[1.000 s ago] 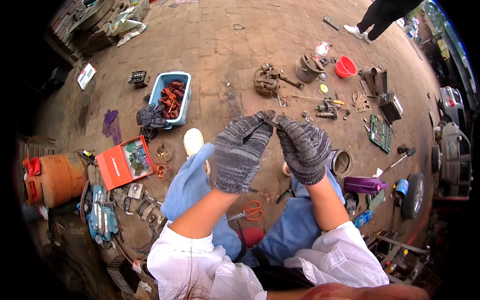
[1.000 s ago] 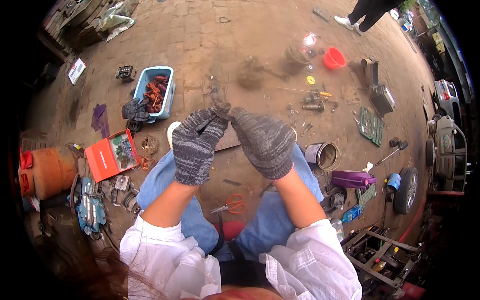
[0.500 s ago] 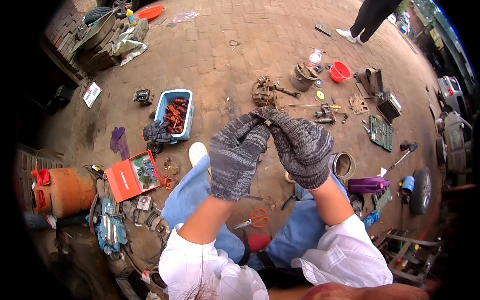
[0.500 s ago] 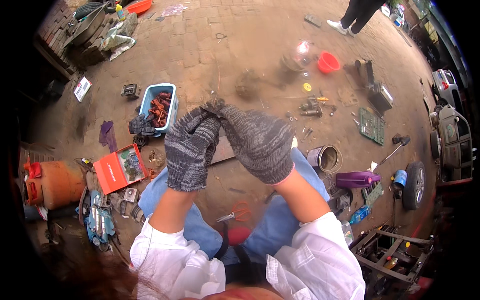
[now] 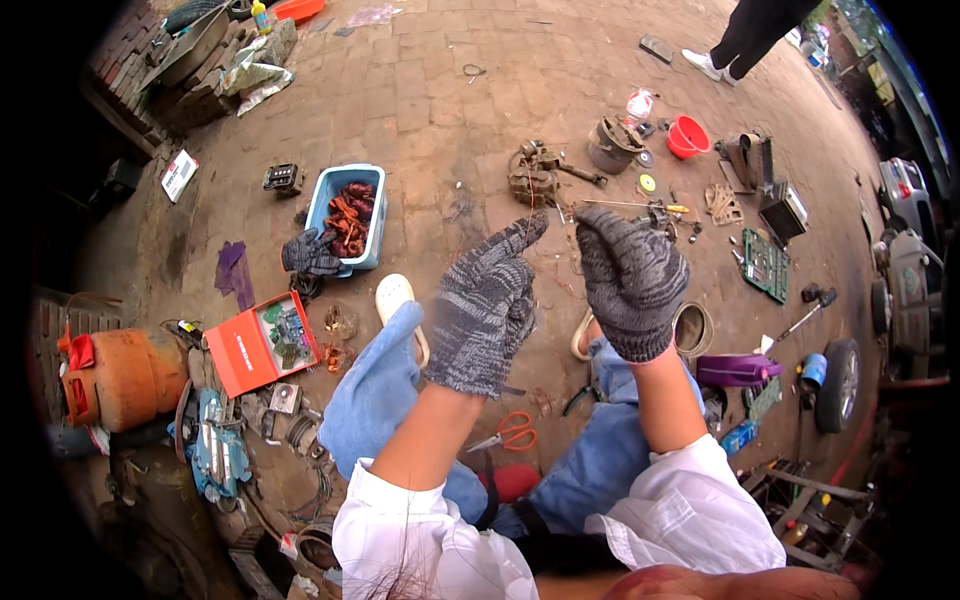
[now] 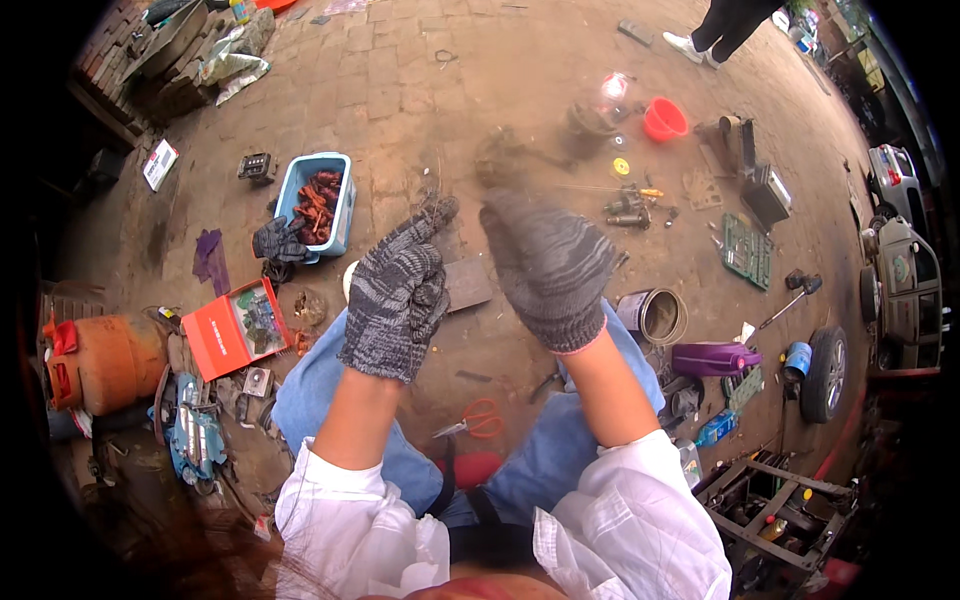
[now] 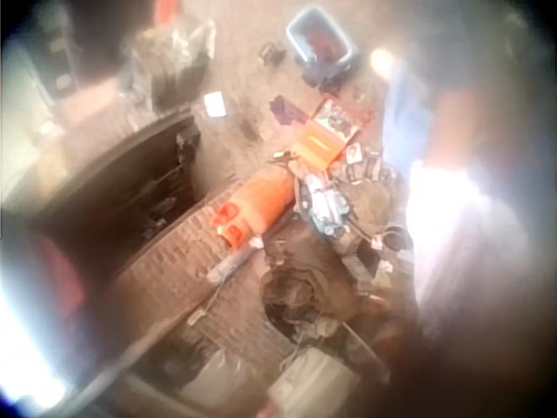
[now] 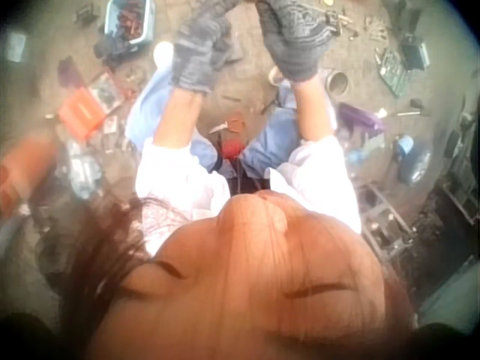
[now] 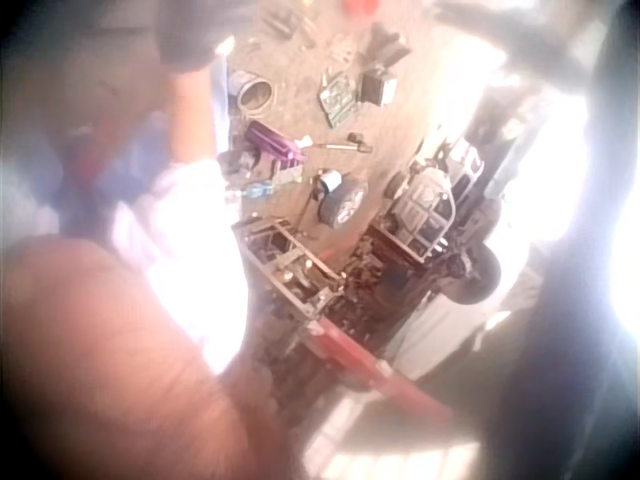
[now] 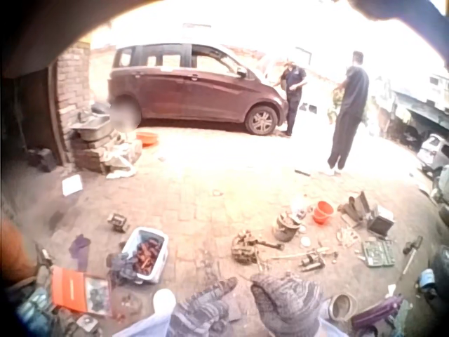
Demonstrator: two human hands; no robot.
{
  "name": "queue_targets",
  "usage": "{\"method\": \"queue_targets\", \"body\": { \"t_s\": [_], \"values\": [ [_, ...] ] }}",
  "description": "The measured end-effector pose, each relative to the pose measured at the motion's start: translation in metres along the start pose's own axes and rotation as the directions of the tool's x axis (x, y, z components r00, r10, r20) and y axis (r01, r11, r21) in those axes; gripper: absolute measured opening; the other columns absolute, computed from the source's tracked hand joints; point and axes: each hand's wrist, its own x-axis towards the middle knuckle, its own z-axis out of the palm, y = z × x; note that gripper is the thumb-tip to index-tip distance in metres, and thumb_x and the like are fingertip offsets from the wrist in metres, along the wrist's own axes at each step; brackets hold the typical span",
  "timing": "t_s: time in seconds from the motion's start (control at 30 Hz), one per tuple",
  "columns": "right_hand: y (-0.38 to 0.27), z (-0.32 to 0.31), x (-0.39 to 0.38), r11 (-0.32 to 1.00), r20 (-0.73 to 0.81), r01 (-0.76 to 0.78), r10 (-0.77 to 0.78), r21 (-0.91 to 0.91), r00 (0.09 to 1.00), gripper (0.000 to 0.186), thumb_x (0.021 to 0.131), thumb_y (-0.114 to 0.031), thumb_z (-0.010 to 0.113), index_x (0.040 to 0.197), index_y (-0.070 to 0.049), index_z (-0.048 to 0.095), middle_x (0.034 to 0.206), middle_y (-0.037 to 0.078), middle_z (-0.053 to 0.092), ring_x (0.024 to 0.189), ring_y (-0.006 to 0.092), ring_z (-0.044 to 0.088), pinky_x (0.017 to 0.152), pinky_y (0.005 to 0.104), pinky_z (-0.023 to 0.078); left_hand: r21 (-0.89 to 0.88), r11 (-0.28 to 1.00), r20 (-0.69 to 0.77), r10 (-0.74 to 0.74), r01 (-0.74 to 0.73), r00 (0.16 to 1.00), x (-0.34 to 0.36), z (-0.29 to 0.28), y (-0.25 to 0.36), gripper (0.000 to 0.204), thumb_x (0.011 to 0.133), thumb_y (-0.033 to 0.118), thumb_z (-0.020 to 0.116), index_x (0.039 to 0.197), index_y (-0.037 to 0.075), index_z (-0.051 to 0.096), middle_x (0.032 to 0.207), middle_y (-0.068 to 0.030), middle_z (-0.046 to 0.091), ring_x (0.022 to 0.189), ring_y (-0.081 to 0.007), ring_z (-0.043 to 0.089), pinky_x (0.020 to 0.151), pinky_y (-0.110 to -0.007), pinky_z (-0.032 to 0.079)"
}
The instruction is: The person uses orange-handled shears to cut a small dark rectangular piece of material. They then hold and inspect the cut piece with gloved hands, turning it over and examining its edges.
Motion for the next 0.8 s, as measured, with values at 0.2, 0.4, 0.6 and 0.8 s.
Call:
{"method": "queue_targets", "body": {
  "t_s": [0.2,0.4,0.6,0.8],
  "values": [
    [-0.011,0.007,-0.009,0.999,0.314,-0.012,0.025,-0.041,0.949,0.03,0.073,-0.014,0.058,0.103,-0.016,0.056,0.065,0.007,0.054,0.058,0.0247,0.053,0.049,0.0358,0.039,-0.681,0.596,0.229,-0.377,0.424,0.897,-0.001,-0.002,0.01,0.027,0.076,0.008,0.05,0.102,0.002,0.051,0.077,-0.0005,0.047,0.057,-0.0134,0.045,0.048,-0.025,0.036],
    [-0.011,0.011,-0.012,0.992,0.192,-0.084,0.101,-0.095,0.976,0.019,0.07,-0.01,0.065,0.089,-0.012,0.063,0.065,0.009,0.058,0.055,0.0244,0.055,0.05,0.0323,0.043,-0.841,0.22,0.385,-0.4,0.495,0.832,0.0,-0.004,0.02,0.039,0.082,0.014,0.05,0.119,0.001,0.045,0.055,0.008,0.037,0.04,-0.0024,0.034,0.034,-0.018,0.027],
    [0.005,0.009,-0.011,0.997,0.004,-0.069,0.069,-0.026,0.998,0.015,0.072,-0.009,0.065,0.087,-0.009,0.063,0.072,0.011,0.061,0.06,0.0251,0.058,0.054,0.0315,0.045,-0.659,0.639,0.299,-0.261,0.397,0.918,0.001,-0.002,0.016,0.043,0.079,0.011,0.05,0.121,0.002,0.045,0.057,0.0052,0.038,0.043,-0.0045,0.036,0.038,-0.019,0.03],
    [-0.001,-0.004,-0.021,0.999,0.341,0.029,-0.021,-0.019,0.94,0.017,0.07,-0.011,0.064,0.087,-0.01,0.064,0.067,0.008,0.059,0.058,0.025,0.056,0.051,0.034,0.043,-0.823,0.162,0.501,-0.244,0.544,0.83,0.002,-0.003,0.01,0.047,0.074,0.004,0.05,0.121,0.004,0.045,0.059,0.0003,0.043,0.049,-0.0089,0.042,0.044,-0.022,0.035]
  ]
}}
